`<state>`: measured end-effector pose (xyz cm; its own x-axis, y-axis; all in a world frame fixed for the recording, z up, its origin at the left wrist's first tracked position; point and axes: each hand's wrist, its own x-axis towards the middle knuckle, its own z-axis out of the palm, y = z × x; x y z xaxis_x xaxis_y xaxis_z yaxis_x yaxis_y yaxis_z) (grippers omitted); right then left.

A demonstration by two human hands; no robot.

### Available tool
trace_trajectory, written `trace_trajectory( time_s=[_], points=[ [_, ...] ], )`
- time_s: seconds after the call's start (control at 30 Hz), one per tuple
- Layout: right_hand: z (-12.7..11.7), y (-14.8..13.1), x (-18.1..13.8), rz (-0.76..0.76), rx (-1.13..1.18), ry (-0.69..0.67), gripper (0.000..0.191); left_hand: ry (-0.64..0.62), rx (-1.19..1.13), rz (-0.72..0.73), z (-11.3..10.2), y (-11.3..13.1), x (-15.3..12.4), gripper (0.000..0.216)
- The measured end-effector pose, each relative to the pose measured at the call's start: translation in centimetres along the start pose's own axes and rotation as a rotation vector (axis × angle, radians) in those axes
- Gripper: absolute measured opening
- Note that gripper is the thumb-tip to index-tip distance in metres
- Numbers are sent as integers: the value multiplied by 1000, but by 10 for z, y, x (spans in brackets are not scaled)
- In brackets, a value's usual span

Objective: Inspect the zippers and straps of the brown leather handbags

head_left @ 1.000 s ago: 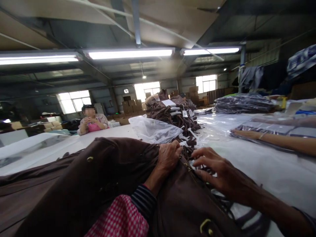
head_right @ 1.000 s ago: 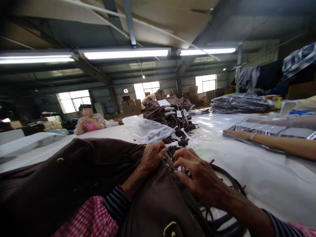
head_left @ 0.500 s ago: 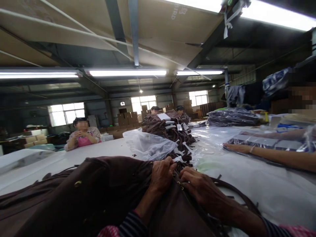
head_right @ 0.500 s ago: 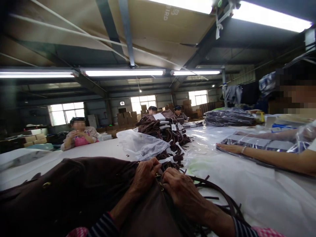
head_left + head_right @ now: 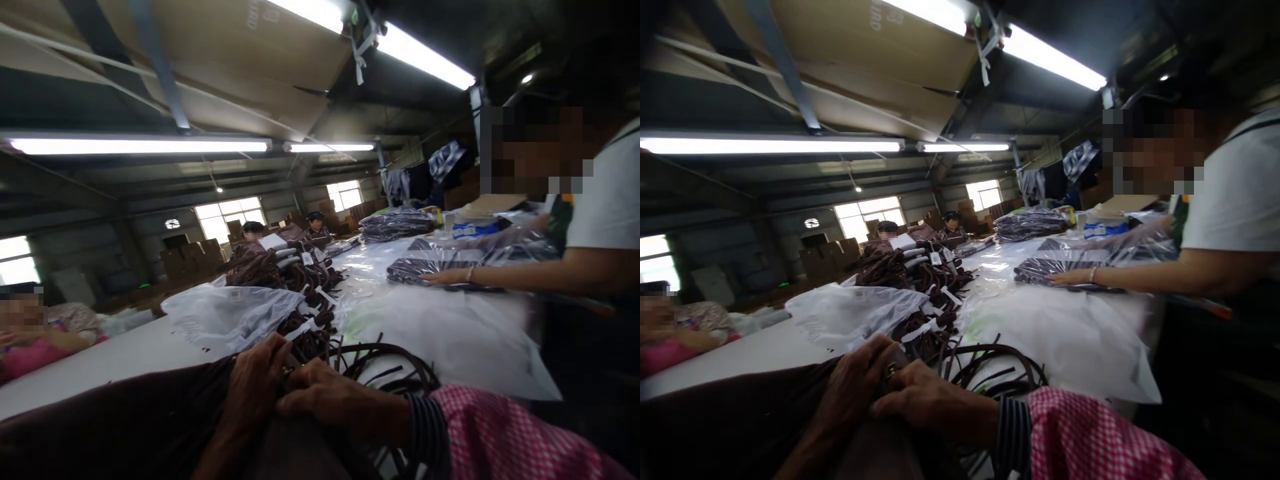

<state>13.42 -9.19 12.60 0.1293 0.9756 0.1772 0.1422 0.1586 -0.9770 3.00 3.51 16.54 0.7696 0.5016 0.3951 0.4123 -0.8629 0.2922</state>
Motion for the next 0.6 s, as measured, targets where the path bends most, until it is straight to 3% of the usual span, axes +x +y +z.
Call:
trace_trajectory(
  time_s=[0.07, 0.2, 0.27, 0.43, 0.5, 0.6],
  points=[
    [4, 6, 2, -42, 32, 58, 23, 20, 47, -45, -2, 1, 1, 29],
    [13, 22, -5, -134, 30, 182, 17, 202, 244, -79, -6, 8, -2, 30],
    [16, 28, -11, -171, 77, 211, 13, 215, 375, -79, -9, 14, -3, 31],
    [19, 34, -16, -206, 113, 275, 15, -6, 582, -41, -11, 18, -4, 29],
    [18, 36, -13, -194, 156, 258, 13, -123, 597, 60, -8, 11, -5, 31],
    [17, 40, -9, -189, 200, 240, 10, -248, 598, 243, 2, -4, -6, 53]
  ],
)
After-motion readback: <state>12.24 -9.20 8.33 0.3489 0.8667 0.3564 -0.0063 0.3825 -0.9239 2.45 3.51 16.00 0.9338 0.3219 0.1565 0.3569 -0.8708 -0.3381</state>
